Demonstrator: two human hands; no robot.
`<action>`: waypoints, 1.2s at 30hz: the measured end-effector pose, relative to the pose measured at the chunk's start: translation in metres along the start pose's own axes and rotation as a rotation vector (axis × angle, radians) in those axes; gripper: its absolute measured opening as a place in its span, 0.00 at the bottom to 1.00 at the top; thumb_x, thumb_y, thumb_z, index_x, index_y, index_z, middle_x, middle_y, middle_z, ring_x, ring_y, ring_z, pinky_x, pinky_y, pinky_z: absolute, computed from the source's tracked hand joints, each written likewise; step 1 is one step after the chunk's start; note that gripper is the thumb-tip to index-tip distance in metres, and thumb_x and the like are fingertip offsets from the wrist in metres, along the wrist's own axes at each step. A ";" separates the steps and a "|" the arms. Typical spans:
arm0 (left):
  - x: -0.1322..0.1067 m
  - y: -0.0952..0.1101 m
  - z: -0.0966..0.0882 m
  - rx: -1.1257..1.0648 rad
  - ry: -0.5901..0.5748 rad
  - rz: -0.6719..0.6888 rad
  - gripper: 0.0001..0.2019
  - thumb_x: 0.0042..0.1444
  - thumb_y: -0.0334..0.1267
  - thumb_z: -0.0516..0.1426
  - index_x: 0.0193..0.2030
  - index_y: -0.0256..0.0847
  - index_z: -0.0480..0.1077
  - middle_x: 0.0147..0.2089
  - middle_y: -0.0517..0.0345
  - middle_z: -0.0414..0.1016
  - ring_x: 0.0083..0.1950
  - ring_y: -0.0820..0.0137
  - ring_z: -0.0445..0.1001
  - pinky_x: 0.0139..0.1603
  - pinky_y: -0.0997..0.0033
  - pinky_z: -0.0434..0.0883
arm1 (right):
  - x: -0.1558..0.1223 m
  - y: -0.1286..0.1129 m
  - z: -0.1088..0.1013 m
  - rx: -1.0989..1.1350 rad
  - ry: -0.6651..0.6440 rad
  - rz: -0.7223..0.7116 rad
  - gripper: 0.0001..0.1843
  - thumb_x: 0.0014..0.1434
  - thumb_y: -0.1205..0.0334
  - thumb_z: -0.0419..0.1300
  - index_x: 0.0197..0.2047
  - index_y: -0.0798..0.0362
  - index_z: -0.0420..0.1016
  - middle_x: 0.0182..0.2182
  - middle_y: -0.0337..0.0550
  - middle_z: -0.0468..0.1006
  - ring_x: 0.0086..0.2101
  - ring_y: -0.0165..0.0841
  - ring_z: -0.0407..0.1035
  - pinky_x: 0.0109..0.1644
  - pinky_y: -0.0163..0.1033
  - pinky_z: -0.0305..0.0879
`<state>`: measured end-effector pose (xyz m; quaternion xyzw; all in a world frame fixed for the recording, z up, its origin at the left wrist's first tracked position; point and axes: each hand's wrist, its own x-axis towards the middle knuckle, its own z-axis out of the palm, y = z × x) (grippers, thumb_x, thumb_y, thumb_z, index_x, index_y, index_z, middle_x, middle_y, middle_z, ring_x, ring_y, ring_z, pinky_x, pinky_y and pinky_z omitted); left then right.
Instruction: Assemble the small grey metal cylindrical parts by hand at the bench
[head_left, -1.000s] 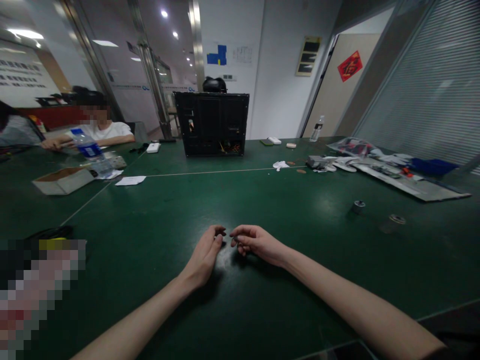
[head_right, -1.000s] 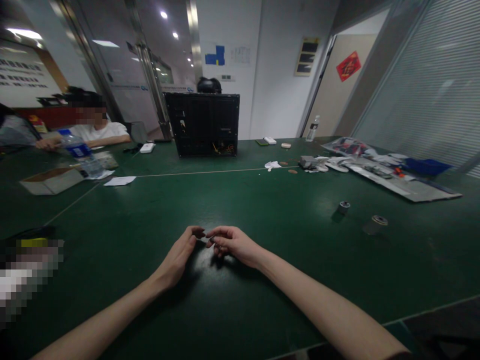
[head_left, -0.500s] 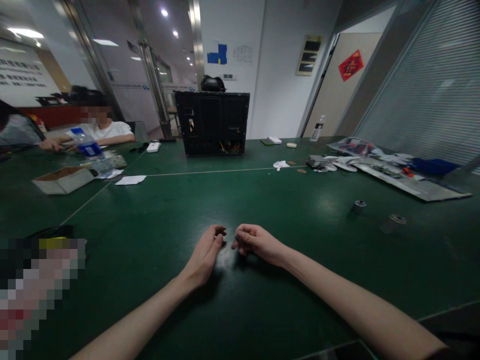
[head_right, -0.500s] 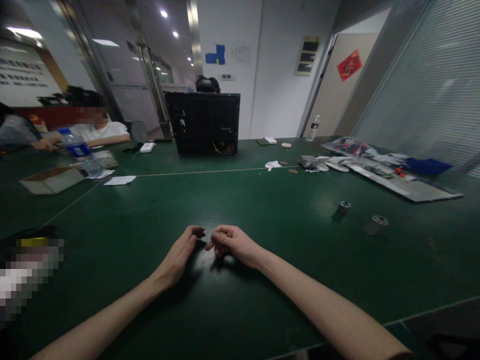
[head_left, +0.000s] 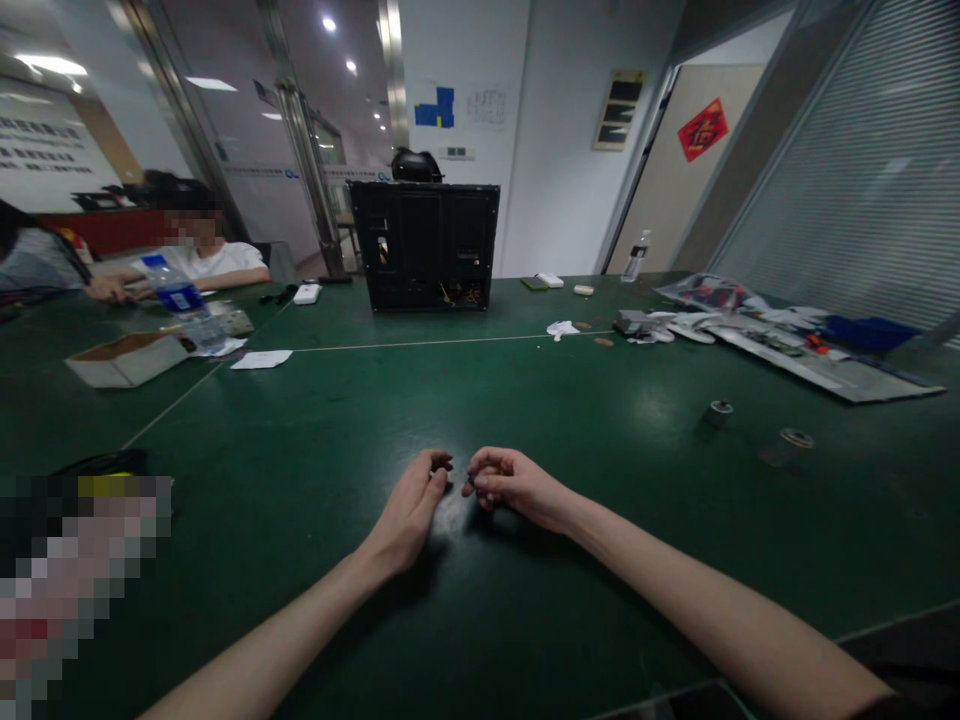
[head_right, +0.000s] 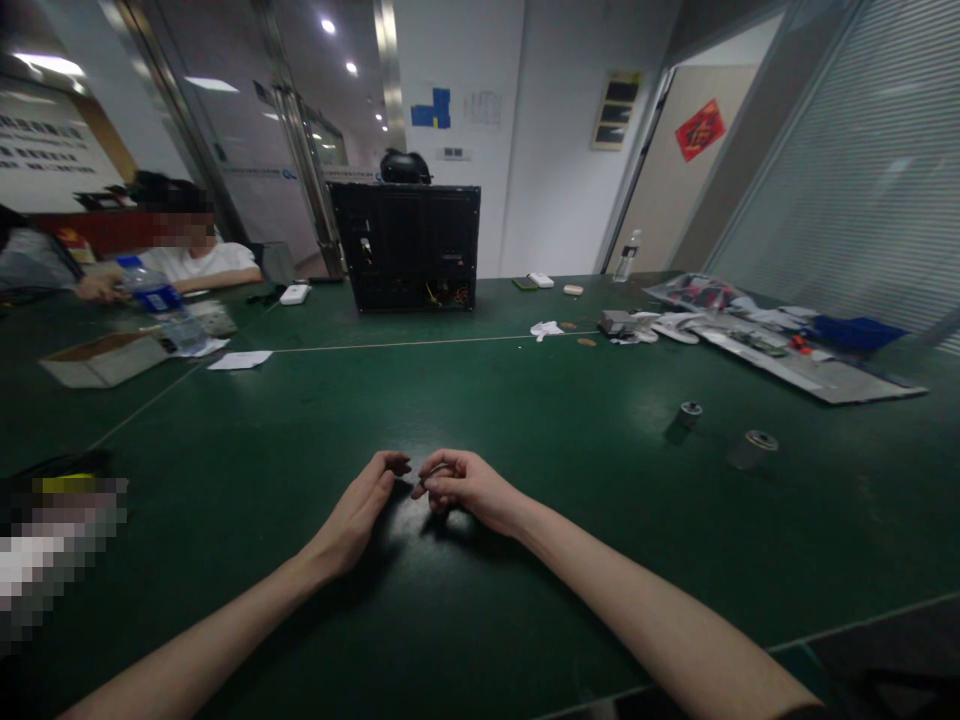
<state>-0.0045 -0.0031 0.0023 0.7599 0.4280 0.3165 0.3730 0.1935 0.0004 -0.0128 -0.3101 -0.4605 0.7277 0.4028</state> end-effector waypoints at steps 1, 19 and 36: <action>0.000 0.000 0.000 0.002 -0.001 -0.001 0.18 0.65 0.47 0.42 0.51 0.38 0.62 0.51 0.45 0.70 0.53 0.60 0.68 0.55 0.56 0.64 | 0.000 0.000 0.000 0.005 -0.003 -0.001 0.17 0.46 0.61 0.69 0.37 0.56 0.68 0.30 0.42 0.77 0.25 0.23 0.68 0.30 0.30 0.62; 0.000 0.001 0.000 0.006 0.004 0.010 0.18 0.65 0.47 0.41 0.50 0.37 0.63 0.50 0.46 0.70 0.53 0.60 0.69 0.54 0.59 0.65 | 0.001 0.000 0.000 0.021 -0.001 0.015 0.20 0.51 0.48 0.64 0.34 0.57 0.66 0.28 0.43 0.77 0.24 0.26 0.69 0.28 0.31 0.61; 0.001 0.002 0.000 0.001 -0.002 -0.002 0.18 0.64 0.47 0.42 0.50 0.38 0.63 0.50 0.45 0.71 0.53 0.59 0.68 0.55 0.57 0.64 | 0.000 -0.001 0.001 0.004 0.003 -0.006 0.18 0.48 0.56 0.68 0.39 0.55 0.68 0.33 0.41 0.75 0.26 0.24 0.68 0.29 0.30 0.63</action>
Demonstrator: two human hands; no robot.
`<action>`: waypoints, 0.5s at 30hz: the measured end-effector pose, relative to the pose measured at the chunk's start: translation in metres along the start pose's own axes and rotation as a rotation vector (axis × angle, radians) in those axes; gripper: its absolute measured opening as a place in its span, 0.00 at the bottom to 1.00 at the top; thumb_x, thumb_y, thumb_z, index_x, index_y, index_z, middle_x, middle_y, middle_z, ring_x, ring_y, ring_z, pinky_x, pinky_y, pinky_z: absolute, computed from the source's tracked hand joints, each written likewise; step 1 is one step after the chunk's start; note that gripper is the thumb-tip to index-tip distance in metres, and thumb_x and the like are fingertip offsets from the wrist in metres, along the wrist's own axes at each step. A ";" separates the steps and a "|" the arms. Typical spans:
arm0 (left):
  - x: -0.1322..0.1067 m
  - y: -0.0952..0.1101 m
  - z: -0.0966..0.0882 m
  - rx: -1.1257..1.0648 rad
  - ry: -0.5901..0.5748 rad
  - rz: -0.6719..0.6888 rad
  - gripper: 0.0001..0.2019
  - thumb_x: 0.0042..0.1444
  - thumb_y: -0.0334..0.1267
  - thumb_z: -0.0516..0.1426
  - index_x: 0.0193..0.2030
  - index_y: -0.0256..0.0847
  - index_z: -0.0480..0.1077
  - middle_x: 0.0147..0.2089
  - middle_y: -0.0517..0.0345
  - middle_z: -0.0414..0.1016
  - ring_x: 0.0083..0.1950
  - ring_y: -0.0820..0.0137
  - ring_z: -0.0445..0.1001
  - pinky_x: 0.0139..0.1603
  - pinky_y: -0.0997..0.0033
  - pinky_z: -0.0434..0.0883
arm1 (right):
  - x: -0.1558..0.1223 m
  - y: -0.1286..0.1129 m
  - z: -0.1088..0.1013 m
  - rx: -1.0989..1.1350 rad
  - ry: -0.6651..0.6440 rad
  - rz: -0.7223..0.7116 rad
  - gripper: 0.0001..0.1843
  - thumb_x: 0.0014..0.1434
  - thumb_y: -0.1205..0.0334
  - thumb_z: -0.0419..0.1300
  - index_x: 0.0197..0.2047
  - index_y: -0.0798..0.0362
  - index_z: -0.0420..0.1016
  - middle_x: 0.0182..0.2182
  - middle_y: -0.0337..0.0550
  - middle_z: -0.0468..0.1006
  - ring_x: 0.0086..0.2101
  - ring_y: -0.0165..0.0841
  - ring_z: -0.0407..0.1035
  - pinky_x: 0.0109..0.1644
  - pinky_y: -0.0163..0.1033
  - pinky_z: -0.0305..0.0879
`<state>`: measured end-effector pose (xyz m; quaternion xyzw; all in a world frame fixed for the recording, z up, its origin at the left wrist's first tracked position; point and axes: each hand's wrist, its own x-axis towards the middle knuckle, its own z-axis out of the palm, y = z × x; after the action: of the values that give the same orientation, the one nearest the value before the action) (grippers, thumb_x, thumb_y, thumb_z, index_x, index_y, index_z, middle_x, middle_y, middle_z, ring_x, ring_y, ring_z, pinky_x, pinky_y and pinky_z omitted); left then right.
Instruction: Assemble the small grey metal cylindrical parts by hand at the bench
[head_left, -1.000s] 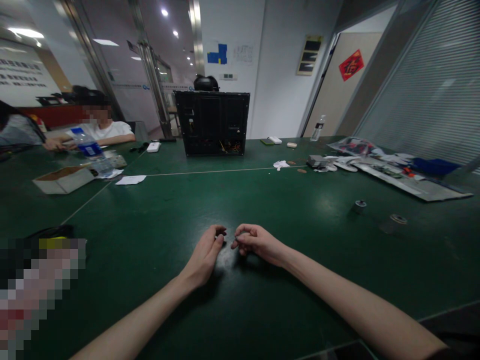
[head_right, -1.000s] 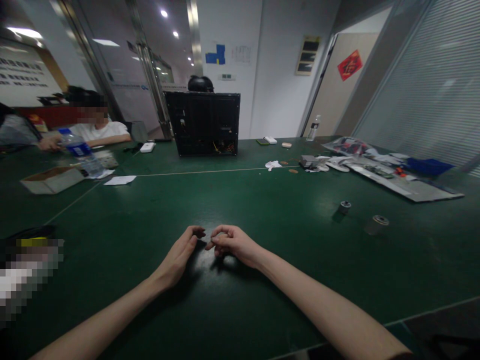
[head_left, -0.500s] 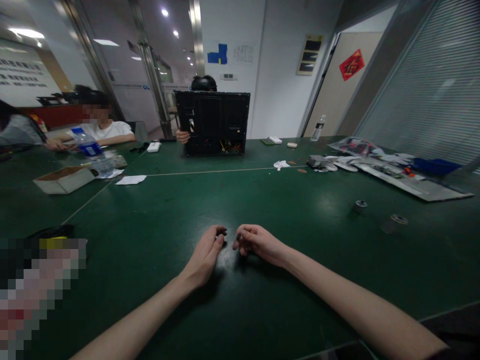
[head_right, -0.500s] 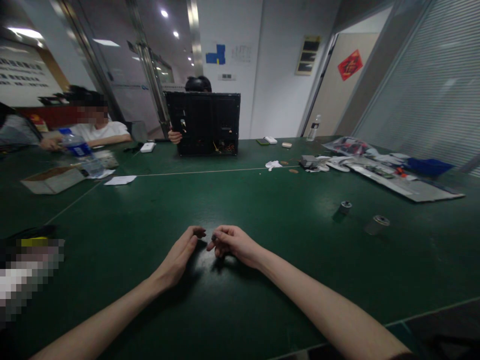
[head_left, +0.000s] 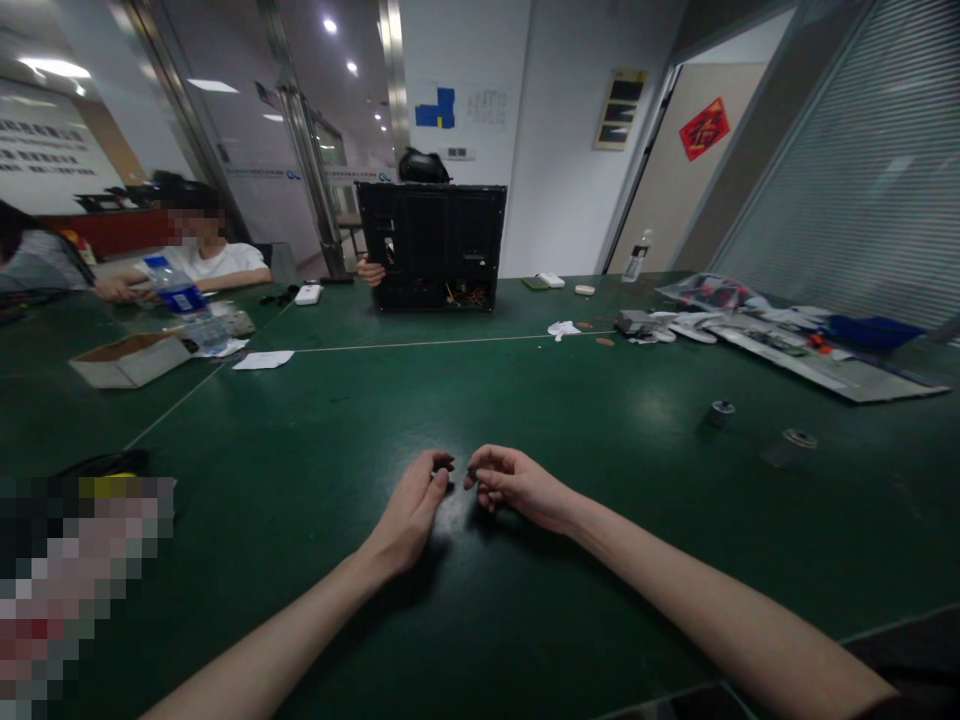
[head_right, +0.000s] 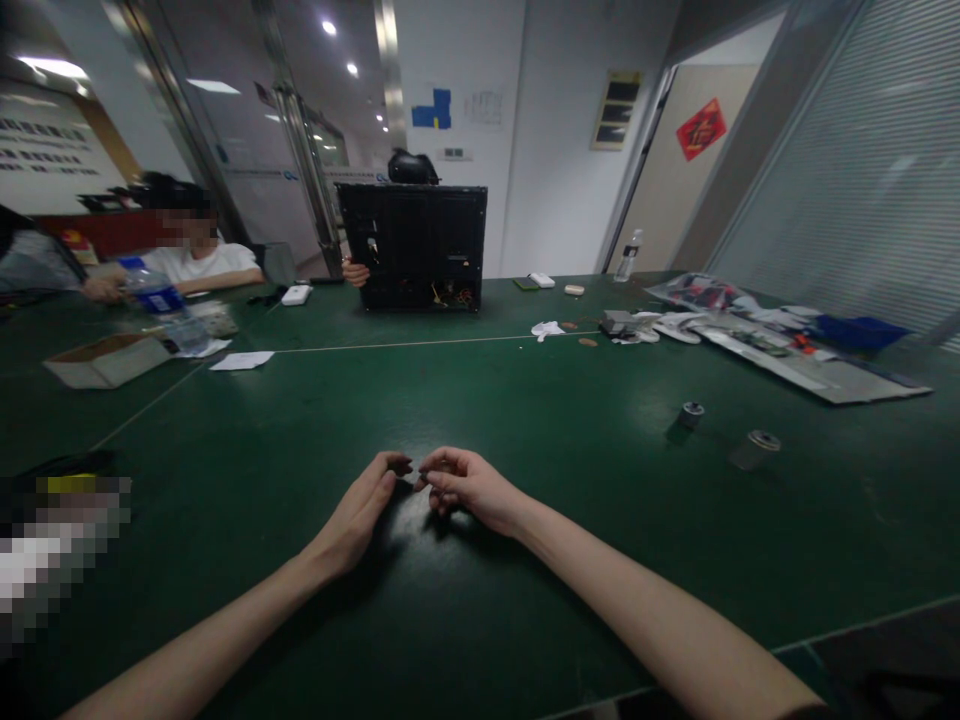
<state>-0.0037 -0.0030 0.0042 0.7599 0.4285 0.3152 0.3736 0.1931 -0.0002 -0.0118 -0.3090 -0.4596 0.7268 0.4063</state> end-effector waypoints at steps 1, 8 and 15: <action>0.000 0.000 0.000 0.001 -0.002 0.000 0.18 0.64 0.47 0.42 0.50 0.38 0.63 0.51 0.46 0.71 0.53 0.60 0.68 0.55 0.58 0.64 | 0.000 0.000 0.000 -0.004 0.003 -0.004 0.18 0.48 0.57 0.68 0.39 0.55 0.69 0.33 0.41 0.75 0.27 0.24 0.68 0.29 0.30 0.62; 0.000 -0.002 0.000 0.012 0.005 -0.004 0.18 0.64 0.47 0.42 0.50 0.39 0.64 0.50 0.46 0.71 0.51 0.60 0.69 0.53 0.59 0.66 | 0.000 0.001 -0.001 0.001 0.011 -0.009 0.16 0.47 0.59 0.68 0.37 0.55 0.72 0.33 0.39 0.73 0.26 0.23 0.66 0.29 0.30 0.62; 0.000 0.000 -0.001 -0.001 -0.007 -0.011 0.18 0.65 0.47 0.42 0.50 0.39 0.63 0.51 0.45 0.71 0.53 0.59 0.69 0.55 0.56 0.64 | 0.000 -0.006 -0.001 -0.104 0.057 -0.040 0.15 0.50 0.55 0.66 0.38 0.55 0.72 0.30 0.39 0.72 0.25 0.23 0.65 0.28 0.31 0.62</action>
<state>-0.0043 -0.0028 0.0043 0.7585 0.4312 0.3107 0.3771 0.1957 0.0020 -0.0066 -0.3413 -0.4911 0.6845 0.4169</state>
